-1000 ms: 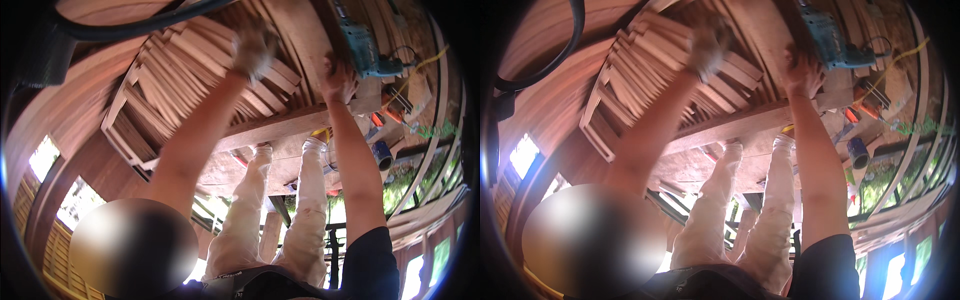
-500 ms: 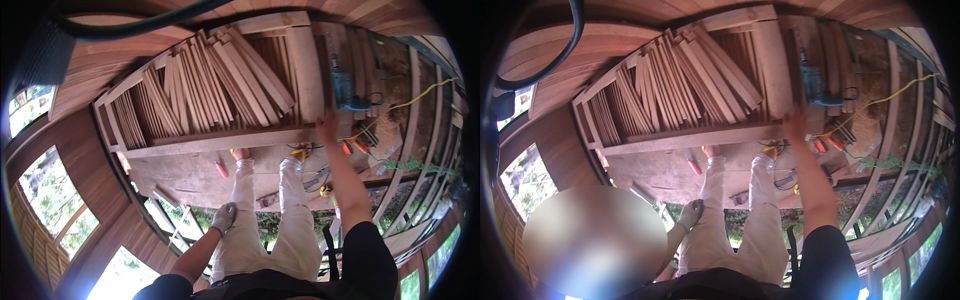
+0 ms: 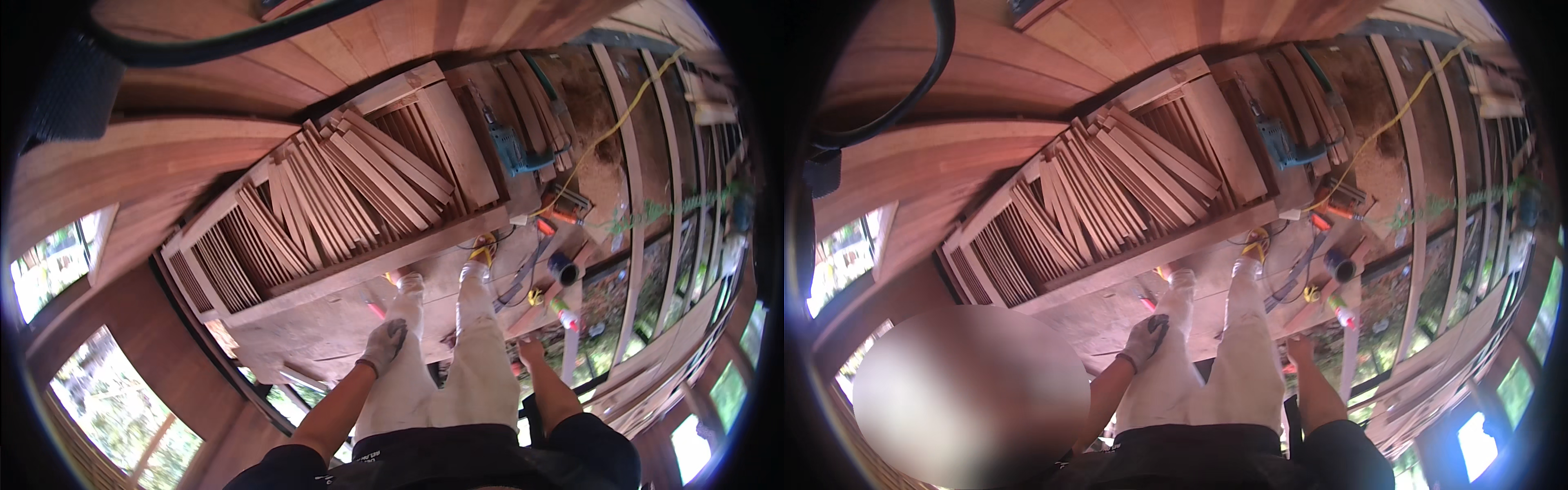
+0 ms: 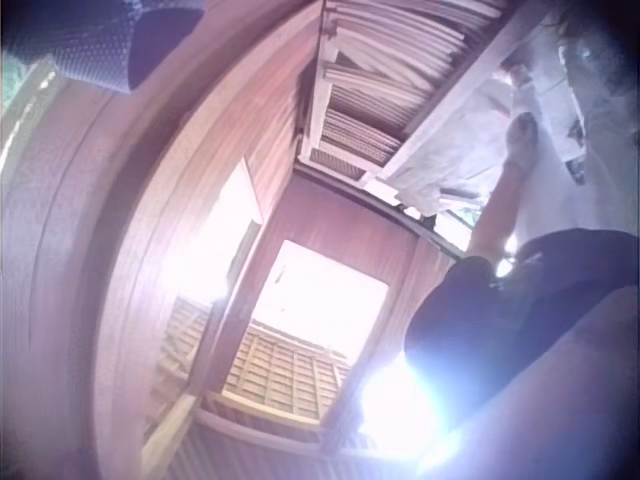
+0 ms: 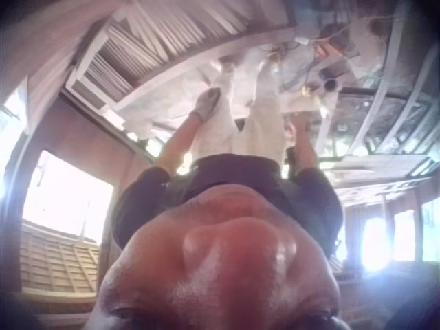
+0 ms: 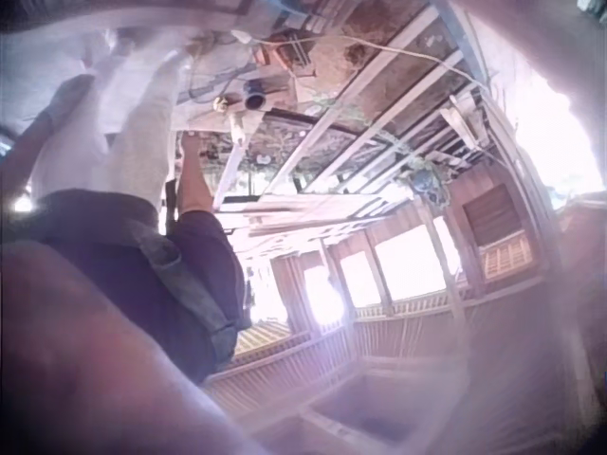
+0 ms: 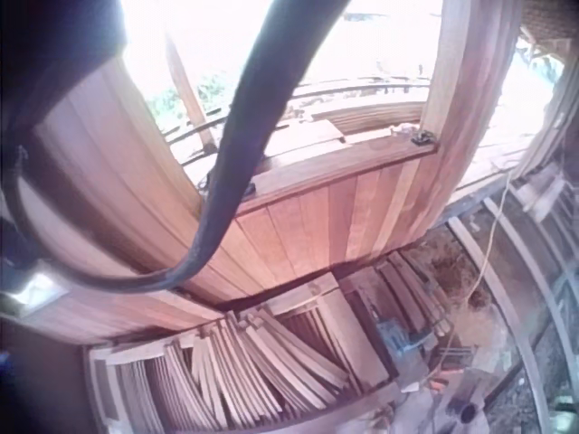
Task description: The person uses a power drill to fasten wooden slats into a curved wooden frame. They then use a sanding block to smooth the edges of the slats and a metal ruler to measure and align the pieces.
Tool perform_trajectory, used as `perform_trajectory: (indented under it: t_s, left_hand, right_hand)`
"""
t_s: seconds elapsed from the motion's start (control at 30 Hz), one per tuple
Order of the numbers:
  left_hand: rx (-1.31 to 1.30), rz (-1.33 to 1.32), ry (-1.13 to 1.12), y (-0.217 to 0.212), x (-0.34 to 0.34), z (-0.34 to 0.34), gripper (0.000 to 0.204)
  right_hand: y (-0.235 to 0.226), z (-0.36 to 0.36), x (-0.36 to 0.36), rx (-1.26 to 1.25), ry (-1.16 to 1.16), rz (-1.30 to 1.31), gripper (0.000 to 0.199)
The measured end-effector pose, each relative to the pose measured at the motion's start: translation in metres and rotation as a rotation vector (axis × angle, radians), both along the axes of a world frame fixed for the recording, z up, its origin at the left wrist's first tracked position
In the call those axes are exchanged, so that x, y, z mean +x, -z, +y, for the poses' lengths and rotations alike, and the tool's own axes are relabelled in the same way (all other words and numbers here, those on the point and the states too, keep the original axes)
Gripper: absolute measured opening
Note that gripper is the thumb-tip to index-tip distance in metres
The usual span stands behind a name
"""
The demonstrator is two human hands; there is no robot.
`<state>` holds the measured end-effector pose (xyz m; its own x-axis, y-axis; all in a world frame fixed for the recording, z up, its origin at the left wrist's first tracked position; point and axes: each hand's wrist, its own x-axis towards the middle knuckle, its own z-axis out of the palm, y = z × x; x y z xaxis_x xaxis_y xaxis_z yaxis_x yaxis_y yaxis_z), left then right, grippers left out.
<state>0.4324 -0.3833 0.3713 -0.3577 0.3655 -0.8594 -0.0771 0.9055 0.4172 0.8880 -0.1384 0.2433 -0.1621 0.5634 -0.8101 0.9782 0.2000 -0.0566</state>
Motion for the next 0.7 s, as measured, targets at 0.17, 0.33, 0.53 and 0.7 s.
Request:
perform_trajectory:
  t_s: [0.17,0.33,0.53,0.7]
  left_hand:
    - [0.051,0.259,0.218,0.022,-0.114,0.024,0.043]
    - [0.216,0.519,0.348,-0.005,-0.258,0.136,0.042]
    - [0.190,0.588,0.854,0.061,-0.230,0.254,0.054]
    - [0.277,0.614,1.362,0.158,-0.144,0.342,0.086]
  right_hand:
    - [-0.026,-0.076,-0.030,0.057,0.233,0.028,0.041]
    - [-0.005,-0.088,-0.113,-0.010,0.479,0.160,0.042]
    - [0.059,-0.037,-0.219,-0.096,0.931,0.365,0.035]
    - [0.102,0.005,-0.312,-0.049,0.996,0.428,0.046]
